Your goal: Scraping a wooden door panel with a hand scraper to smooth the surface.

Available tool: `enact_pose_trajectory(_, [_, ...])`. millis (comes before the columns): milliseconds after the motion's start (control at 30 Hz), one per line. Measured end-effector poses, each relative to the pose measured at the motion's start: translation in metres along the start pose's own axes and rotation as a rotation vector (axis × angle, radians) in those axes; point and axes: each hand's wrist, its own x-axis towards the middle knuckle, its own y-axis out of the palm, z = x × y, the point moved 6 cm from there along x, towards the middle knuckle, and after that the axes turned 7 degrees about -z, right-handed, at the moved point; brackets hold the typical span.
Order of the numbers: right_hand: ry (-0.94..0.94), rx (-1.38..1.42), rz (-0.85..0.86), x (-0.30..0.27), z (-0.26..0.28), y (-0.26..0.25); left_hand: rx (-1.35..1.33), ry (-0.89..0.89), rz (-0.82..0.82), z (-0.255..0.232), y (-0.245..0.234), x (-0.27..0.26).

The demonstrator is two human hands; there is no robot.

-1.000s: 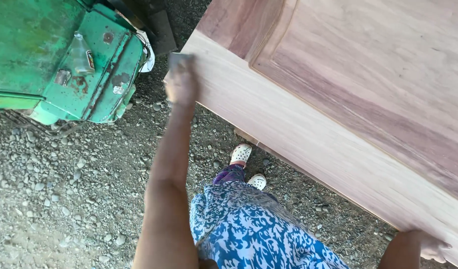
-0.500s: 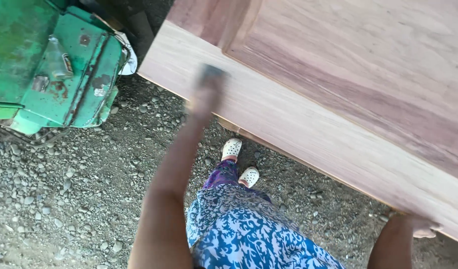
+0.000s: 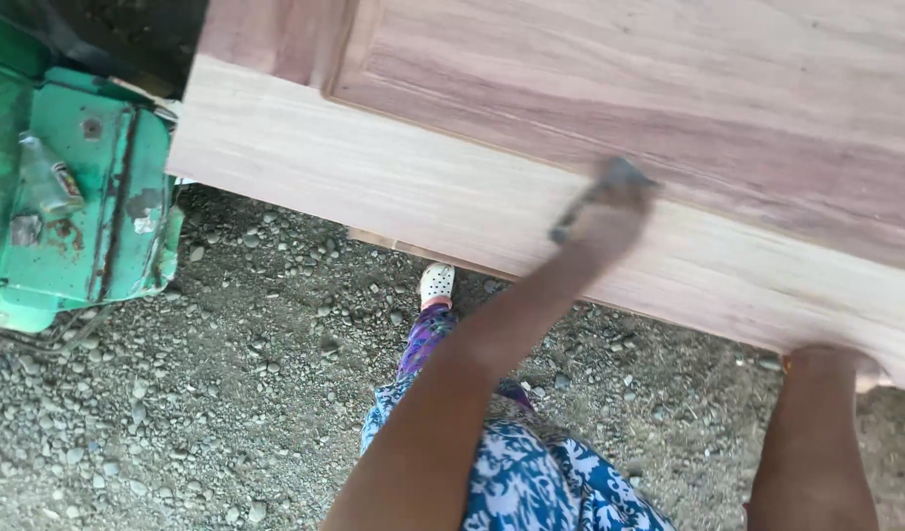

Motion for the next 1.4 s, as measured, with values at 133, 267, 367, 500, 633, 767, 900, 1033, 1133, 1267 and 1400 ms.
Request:
enact_pose_trajectory(133, [-0.147,-0.259,0.091,0.011,0.018,0.001,-0.299,0.006,-0.447,-0.096,0.070,0.073])
enact_pose_trajectory(267, [-0.289,-0.510,0.223,0.007,0.029,-0.006,-0.218,-0.270,-0.225,0.089,0.201,-0.026])
enact_pose_trajectory(367, [-0.406,-0.673,0.328,-0.003,0.023,-0.017,-0.111,-0.574,-0.016,0.244,0.227,-0.121])
enact_pose_trajectory(500, [-0.537,-0.806,0.397,-0.019,0.038,-0.033,-0.107,-0.875,-0.063,0.280,0.215,-0.136])
enact_pose_trajectory(633, [-0.520,-0.762,0.396,-0.018,0.043,-0.037,0.551,-0.478,0.048,0.181,0.227,-0.056])
enact_pose_trajectory(767, [-0.501,-0.767,0.424,-0.009,0.041,-0.023,-0.049,-0.376,-0.165,0.022,0.075,0.028])
enact_pose_trajectory(900, [-0.524,-0.805,0.376,0.012,0.030,0.015,-0.395,0.028,-0.040,-0.064,-0.025,0.048])
enact_pose_trajectory(1033, [-0.550,-0.818,0.371,0.006,0.032,0.012,-0.518,0.045,-0.428,-0.059,0.057,0.062])
enact_pose_trajectory(1133, [-0.544,-0.792,0.394,-0.005,0.034,-0.002,-0.693,-0.273,-0.763,0.062,0.317,0.060])
enact_pose_trajectory(1267, [-0.547,-0.775,0.399,-0.011,0.034,-0.018,-0.419,-0.631,-0.474,0.237,0.222,-0.083])
enact_pose_trajectory(1400, [-0.583,-0.734,0.367,-0.007,0.034,-0.023,0.179,-0.563,-0.186,0.214,0.188,-0.087])
